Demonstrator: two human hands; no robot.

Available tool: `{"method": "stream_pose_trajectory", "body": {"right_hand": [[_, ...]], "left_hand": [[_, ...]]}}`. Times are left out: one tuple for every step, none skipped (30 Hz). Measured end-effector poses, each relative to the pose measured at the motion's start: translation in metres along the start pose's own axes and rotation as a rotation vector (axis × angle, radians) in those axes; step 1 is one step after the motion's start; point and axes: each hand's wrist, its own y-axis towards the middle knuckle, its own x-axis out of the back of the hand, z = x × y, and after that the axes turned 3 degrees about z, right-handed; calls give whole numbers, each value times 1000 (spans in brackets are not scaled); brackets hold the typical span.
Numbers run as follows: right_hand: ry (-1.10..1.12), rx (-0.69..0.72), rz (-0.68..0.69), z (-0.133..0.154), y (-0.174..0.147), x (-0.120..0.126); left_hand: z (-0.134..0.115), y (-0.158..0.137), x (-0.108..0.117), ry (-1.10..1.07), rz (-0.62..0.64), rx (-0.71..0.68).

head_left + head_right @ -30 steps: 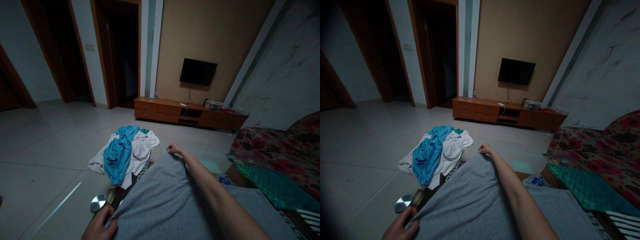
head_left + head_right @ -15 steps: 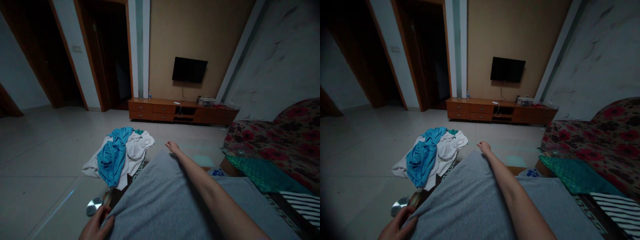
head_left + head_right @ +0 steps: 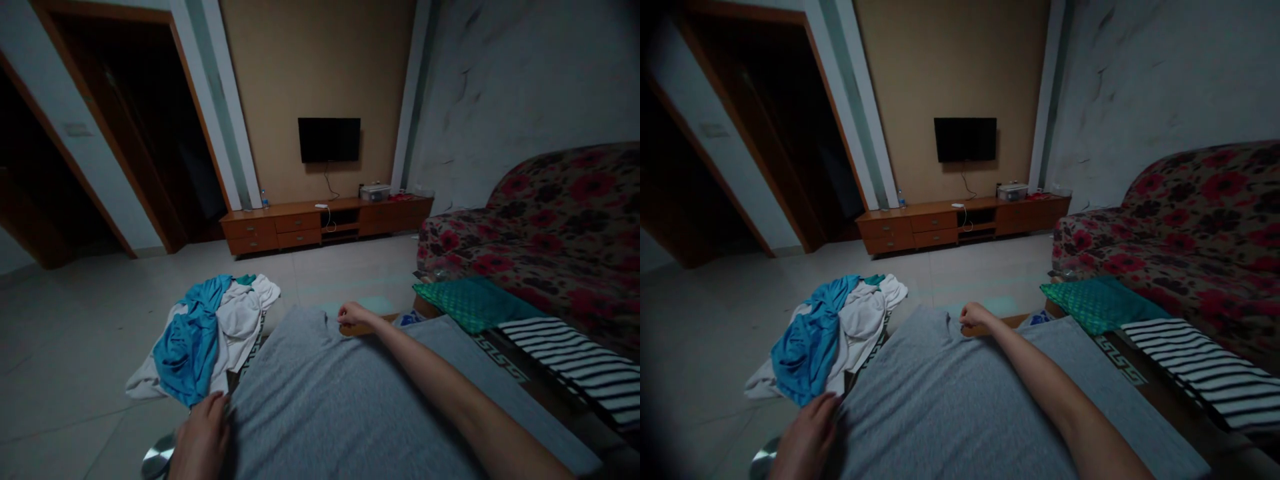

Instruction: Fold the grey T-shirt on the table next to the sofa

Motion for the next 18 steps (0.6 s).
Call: {"method": "stream_pose_trajectory", "body": {"right_hand": [[-12,-6,-25,2,1,-4],[-24,-12,-44,4,3,-7],[-35,-18,-57,5,6,-9],[-45,-26,-61,4,8,-10],[-54,-35,-61,3,9,-11],[-63,-49,-61,0,11,-10],[-71,-65,-66,-4,12,-9],[-78,-80,-77,-7,12,-7],[-83,-92,-95,-10,12,-5],[-85,-94,-118,-12,12,-3],[-81,-84,-141,-12,13,-1],[-71,-61,-157,-10,14,0],[-55,-27,-160,-7,16,1],[-37,11,-144,-3,19,1],[-18,48,-108,3,22,2],[-1,79,-55,8,26,3],[13,101,8,13,31,5],[24,117,74,17,35,8]], "left_hand": [[-20,17,-4,-8,5,-85],[-42,34,-10,-18,12,-153],[-63,50,-18,-22,25,-208],[-83,66,-26,-19,46,-248],[-101,79,-35,-10,78,-266],[-116,89,-44,5,130,-260],[-127,97,-53,27,186,-237],[-136,103,-61,56,239,-207],[-141,106,-68,88,277,-178],[-143,107,-74,122,298,-157],[-144,108,-79,152,299,-147],[-143,108,-83,177,288,-146],[-142,107,-86,194,274,-150],[-141,107,-88,205,265,-153],[-140,106,-89,212,259,-155],[-139,106,-90,216,253,-158],[-139,106,-90,218,248,-158],[-139,106,-90,219,244,-157]]}}
